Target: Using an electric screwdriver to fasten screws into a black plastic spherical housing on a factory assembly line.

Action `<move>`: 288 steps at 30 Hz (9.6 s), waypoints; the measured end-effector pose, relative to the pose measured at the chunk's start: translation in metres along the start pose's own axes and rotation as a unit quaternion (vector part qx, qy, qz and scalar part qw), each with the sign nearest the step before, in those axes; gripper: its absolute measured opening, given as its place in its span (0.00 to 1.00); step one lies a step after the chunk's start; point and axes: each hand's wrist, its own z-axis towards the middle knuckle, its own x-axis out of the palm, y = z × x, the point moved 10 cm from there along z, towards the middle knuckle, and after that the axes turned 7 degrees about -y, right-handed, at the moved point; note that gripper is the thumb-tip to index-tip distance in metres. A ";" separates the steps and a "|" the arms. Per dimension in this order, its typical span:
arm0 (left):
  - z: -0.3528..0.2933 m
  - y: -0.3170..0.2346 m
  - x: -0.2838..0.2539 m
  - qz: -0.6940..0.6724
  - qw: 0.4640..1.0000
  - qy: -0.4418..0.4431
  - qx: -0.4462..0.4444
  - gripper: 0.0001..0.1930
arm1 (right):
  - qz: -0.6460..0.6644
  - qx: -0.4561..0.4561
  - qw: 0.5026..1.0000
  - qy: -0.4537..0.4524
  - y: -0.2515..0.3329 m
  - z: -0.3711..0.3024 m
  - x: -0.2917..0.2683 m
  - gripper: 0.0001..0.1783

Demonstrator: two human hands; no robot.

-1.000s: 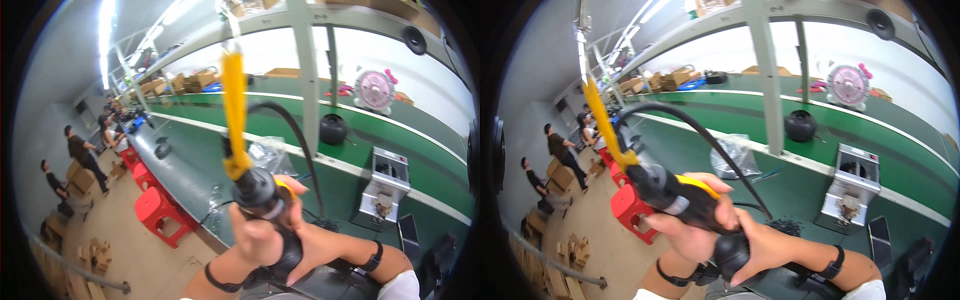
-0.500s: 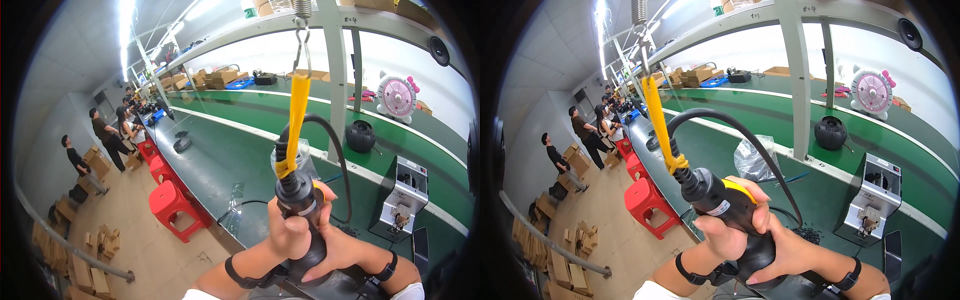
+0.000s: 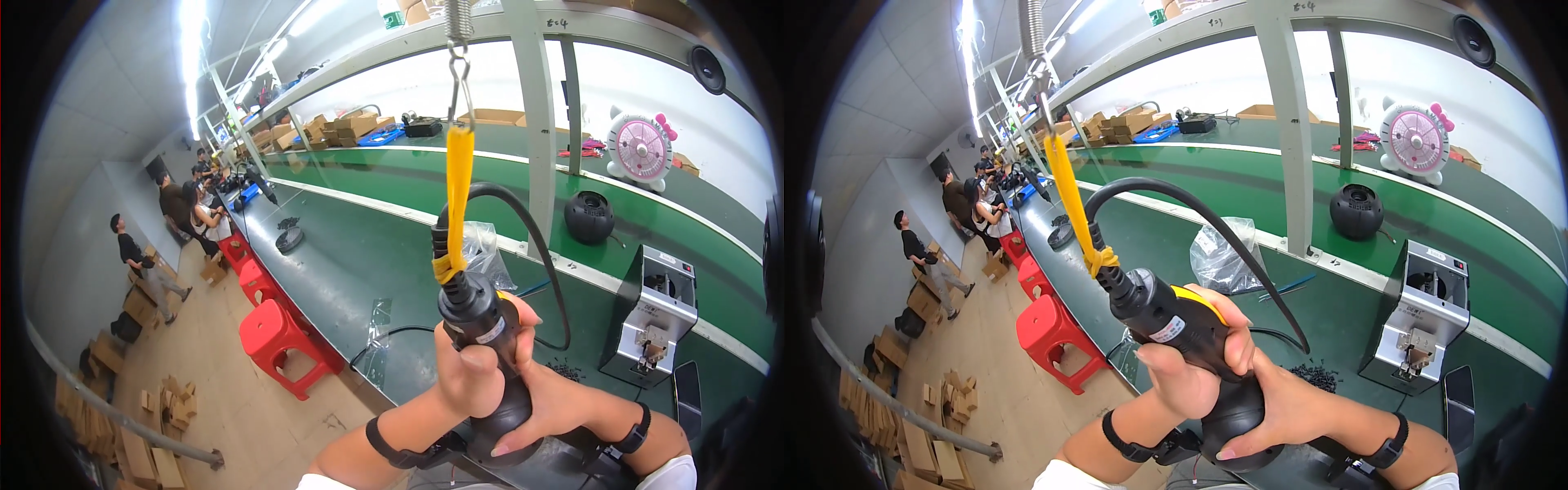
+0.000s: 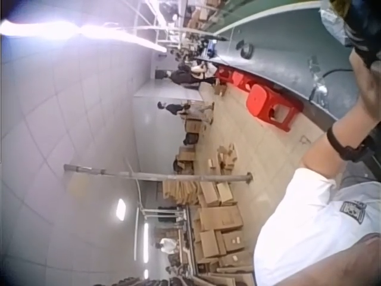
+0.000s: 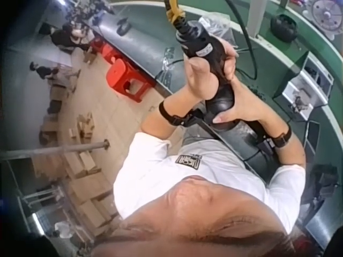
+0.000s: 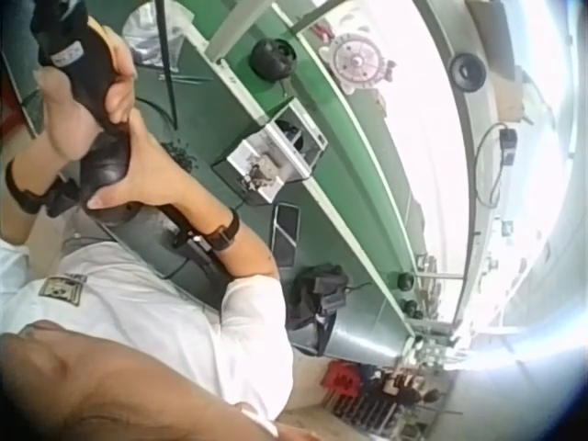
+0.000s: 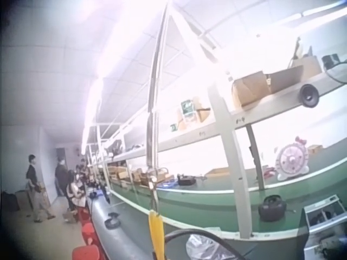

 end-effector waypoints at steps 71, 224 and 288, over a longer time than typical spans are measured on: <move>0.027 -0.045 0.064 -0.097 0.988 0.120 0.004 0.46 | -0.374 -0.105 0.883 -0.262 0.064 -0.062 -0.049 0.06; -0.023 -0.039 0.162 -0.195 0.947 0.248 -0.056 0.36 | -0.362 0.084 0.901 -0.221 0.013 -0.052 -0.090 0.12; -0.037 -0.005 0.041 0.289 0.940 0.029 0.178 0.40 | -0.241 0.194 0.931 -0.192 0.003 -0.088 -0.106 0.15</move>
